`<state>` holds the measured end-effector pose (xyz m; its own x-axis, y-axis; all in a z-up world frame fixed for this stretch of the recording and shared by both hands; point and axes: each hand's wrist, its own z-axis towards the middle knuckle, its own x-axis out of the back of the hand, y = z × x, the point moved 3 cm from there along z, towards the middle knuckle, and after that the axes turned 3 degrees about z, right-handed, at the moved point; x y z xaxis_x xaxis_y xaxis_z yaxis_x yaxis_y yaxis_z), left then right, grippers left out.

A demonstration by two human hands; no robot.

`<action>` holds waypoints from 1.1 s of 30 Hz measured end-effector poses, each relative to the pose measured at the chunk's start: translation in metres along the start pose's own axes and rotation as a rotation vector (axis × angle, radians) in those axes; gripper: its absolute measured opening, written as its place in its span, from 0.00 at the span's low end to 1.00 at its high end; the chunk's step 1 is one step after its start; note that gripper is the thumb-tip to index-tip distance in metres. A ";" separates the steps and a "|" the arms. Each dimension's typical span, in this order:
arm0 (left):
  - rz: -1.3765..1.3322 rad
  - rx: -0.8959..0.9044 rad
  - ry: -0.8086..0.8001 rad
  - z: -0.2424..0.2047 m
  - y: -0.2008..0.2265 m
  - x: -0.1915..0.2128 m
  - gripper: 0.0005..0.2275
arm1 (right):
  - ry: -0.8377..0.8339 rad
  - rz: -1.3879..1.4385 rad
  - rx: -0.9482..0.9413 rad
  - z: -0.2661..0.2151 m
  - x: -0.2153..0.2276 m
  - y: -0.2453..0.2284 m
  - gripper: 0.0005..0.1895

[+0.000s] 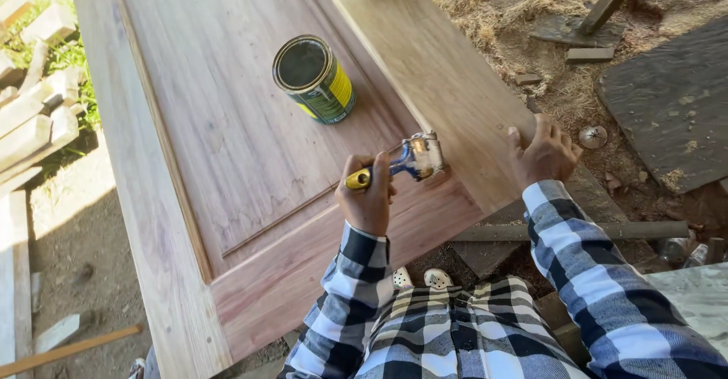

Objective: Applying varnish or stain to a large wooden door using a paint brush in a workshop.

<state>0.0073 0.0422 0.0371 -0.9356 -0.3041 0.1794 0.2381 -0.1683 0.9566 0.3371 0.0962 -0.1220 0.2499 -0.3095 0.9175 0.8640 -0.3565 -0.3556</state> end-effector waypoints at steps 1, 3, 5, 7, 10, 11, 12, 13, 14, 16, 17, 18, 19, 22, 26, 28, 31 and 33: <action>-0.147 0.201 -0.032 0.003 -0.013 -0.004 0.08 | -0.019 -0.010 0.007 0.000 0.000 -0.001 0.31; -0.147 0.199 0.005 0.004 -0.030 0.014 0.09 | -0.001 -0.008 0.020 0.002 -0.005 0.003 0.32; -0.145 0.202 0.041 0.000 -0.036 0.027 0.09 | 0.013 -0.009 0.031 0.003 -0.004 0.004 0.32; 0.251 -0.092 0.167 -0.009 -0.022 0.043 0.11 | -0.033 -0.002 0.007 0.000 0.001 -0.002 0.32; 0.058 -0.001 0.156 -0.008 -0.013 0.023 0.10 | 0.011 -0.034 0.052 0.000 0.002 -0.006 0.31; 0.054 -0.001 0.164 -0.005 -0.018 0.016 0.10 | 0.014 -0.035 0.060 0.000 0.003 -0.007 0.31; -0.002 -0.013 0.114 -0.002 -0.024 0.007 0.08 | 0.004 -0.029 0.054 0.000 0.004 -0.007 0.32; -0.058 -0.022 0.063 0.000 -0.029 -0.001 0.07 | -0.008 -0.024 0.047 -0.002 0.005 -0.006 0.32; -0.061 -0.021 0.070 0.000 -0.038 0.002 0.07 | -0.007 -0.026 0.054 -0.002 0.006 -0.007 0.32; -0.347 0.183 -0.027 0.002 -0.063 0.002 0.07 | -0.030 -0.003 0.018 0.000 0.006 -0.008 0.32; -0.343 0.184 -0.028 -0.002 -0.069 0.022 0.07 | -0.032 -0.001 0.016 -0.001 0.004 -0.006 0.32; -0.234 0.145 0.051 -0.004 -0.075 0.045 0.07 | -0.002 0.003 0.029 -0.002 0.003 -0.004 0.32; -0.123 0.112 0.131 -0.009 -0.080 0.068 0.08 | 0.023 0.004 0.041 -0.004 0.001 -0.001 0.32; 0.009 -0.007 0.225 -0.020 -0.069 0.107 0.09 | 0.013 -0.002 0.043 -0.001 0.005 -0.006 0.31; -0.068 0.045 0.221 -0.031 -0.041 0.075 0.09 | -0.049 -0.012 0.012 -0.002 -0.003 -0.004 0.32; -0.279 0.079 0.001 -0.031 -0.034 0.030 0.07 | 0.015 -0.037 0.017 0.001 0.001 -0.004 0.31; -0.358 0.277 -0.153 -0.044 -0.040 0.009 0.07 | 0.057 -0.014 0.066 -0.003 0.002 -0.003 0.30; -0.326 0.251 -0.088 -0.050 -0.070 0.038 0.07 | 0.029 0.002 0.055 -0.002 0.005 -0.005 0.30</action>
<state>-0.0319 -0.0047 -0.0341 -0.9727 -0.1896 -0.1339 -0.1352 -0.0059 0.9908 0.3330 0.0948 -0.1160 0.2400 -0.3357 0.9109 0.8864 -0.3067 -0.3466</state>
